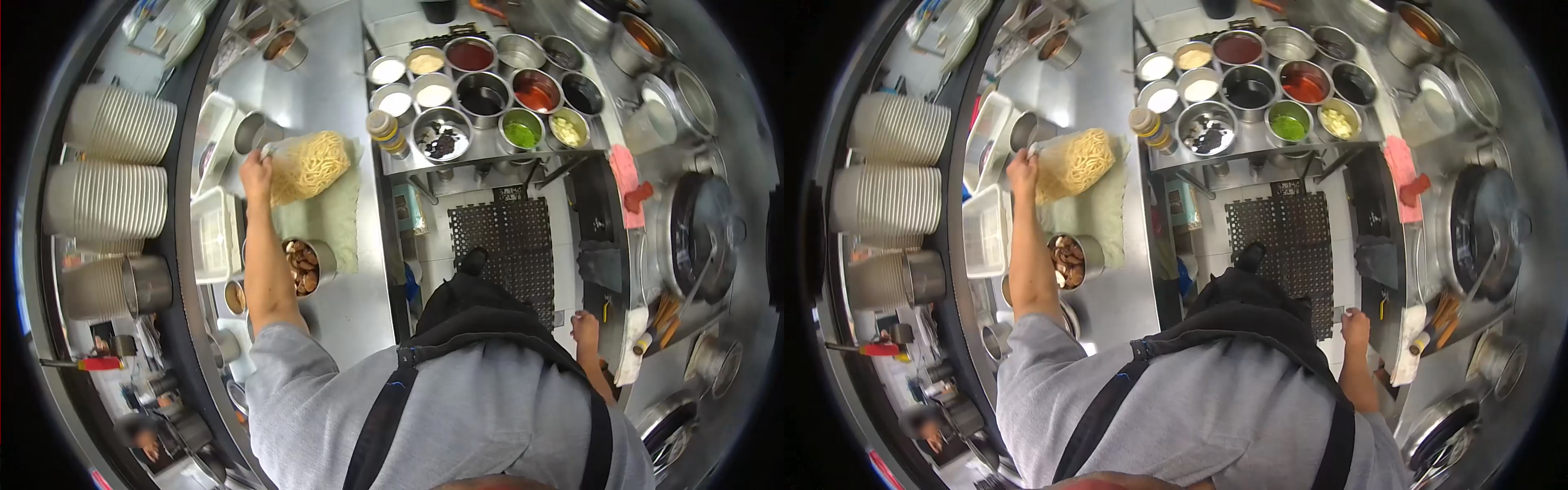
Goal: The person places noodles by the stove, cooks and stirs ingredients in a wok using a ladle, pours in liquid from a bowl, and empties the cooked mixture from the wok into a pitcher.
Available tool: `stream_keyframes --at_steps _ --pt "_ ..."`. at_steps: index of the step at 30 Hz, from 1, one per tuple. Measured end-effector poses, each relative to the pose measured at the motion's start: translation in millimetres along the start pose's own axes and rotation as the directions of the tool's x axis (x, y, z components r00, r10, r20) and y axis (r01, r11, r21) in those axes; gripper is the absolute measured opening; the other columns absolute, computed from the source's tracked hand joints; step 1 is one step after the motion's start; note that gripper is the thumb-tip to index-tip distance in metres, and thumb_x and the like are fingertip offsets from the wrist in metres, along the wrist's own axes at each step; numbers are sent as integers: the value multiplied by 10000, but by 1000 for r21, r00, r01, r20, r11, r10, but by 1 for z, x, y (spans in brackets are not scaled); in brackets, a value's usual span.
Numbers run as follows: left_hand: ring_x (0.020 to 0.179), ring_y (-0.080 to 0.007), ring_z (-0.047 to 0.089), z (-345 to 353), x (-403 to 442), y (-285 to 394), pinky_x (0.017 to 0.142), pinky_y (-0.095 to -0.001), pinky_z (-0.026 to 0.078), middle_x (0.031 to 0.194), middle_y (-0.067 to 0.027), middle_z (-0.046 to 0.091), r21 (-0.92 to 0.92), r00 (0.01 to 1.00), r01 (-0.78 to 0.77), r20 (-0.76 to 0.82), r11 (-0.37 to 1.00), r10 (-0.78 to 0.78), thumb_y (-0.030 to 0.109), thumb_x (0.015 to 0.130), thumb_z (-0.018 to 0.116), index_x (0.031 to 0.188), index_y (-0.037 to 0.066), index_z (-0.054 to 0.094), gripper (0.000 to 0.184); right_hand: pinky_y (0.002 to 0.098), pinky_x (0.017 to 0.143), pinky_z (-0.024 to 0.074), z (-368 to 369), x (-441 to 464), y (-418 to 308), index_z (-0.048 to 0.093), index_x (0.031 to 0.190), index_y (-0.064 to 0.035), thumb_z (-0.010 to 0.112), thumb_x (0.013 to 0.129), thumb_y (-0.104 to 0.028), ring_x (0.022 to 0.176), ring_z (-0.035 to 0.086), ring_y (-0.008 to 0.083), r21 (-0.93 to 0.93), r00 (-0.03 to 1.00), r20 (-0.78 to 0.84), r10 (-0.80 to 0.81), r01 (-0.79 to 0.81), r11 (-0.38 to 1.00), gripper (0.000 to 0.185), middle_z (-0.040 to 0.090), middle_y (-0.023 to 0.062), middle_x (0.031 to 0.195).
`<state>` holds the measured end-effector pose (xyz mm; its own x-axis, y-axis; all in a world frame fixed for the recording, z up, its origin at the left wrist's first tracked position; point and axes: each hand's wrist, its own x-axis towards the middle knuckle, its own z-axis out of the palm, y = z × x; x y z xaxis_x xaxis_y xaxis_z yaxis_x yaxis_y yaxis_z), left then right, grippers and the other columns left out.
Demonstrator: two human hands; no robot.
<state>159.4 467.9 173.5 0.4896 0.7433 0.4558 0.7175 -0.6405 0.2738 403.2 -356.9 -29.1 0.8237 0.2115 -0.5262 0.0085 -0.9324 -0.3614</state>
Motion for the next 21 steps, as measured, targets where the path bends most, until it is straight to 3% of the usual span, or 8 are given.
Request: stream_keyframes --at_steps 2,3,6,11,14,17,19,21 --pt "800 -396 635 -26 9 24 700 -456 479 846 -237 655 40 1000 -7 -17 999 8 224 794 655 960 -1 648 280 450 765 528 4 -7 3 695 983 -17 634 800 -192 813 663 386 -34 982 -115 -149 146 989 260 683 217 832" --pt "778 -351 628 -9 20 -21 689 -426 488 861 -185 682 230 761 -512 -325 827 562 247 812 633 939 -13 651 290 463 779 518 -3 -21 -2 692 969 -17 633 798 -196 847 648 402 -51 962 -191 -195 188 981 254 676 225 862" --pt "869 -294 651 -78 2 86 760 -380 546 1047 -154 675 -778 965 252 162 576 -204 223 941 506 1375 -17 436 501 490 782 496 3 -57 20 696 933 -37 608 784 -258 868 631 406 -15 966 -241 -96 96 995 281 669 210 874" --pt "976 -261 678 -149 15 207 858 -339 528 1150 -205 666 -28 885 -442 -176 897 431 215 920 643 1213 -9 625 368 498 877 505 21 -164 98 690 918 -29 586 812 -213 950 647 389 185 930 -273 245 -199 962 236 685 209 937" --pt "718 -262 636 -150 -21 296 602 -360 539 841 -118 656 268 362 -784 -535 560 763 254 789 818 897 2 677 308 480 894 504 71 -230 164 697 944 -16 577 810 -188 980 645 384 334 832 -150 534 -466 820 249 680 232 977" --pt "598 -317 635 -212 -136 454 556 -394 530 705 -178 678 -23 500 -841 -413 540 761 287 859 744 786 -2 702 301 477 859 509 170 -305 239 692 868 -23 600 777 -200 943 643 396 444 686 -182 704 -581 682 220 679 229 923" --pt "920 -230 668 -173 -129 486 828 -332 530 1078 -179 697 -474 717 -627 -40 618 696 196 915 663 1180 -27 638 348 474 875 506 178 -376 246 695 871 -19 603 777 -202 967 638 396 562 543 -82 835 -667 489 225 678 234 953" --pt "795 -169 622 -185 -223 567 684 -324 530 984 -167 693 -631 658 -612 -71 477 750 123 897 648 1196 -52 619 348 464 894 504 227 -427 266 696 892 -23 615 788 -213 998 633 386 588 431 7 902 -731 345 231 677 225 992"
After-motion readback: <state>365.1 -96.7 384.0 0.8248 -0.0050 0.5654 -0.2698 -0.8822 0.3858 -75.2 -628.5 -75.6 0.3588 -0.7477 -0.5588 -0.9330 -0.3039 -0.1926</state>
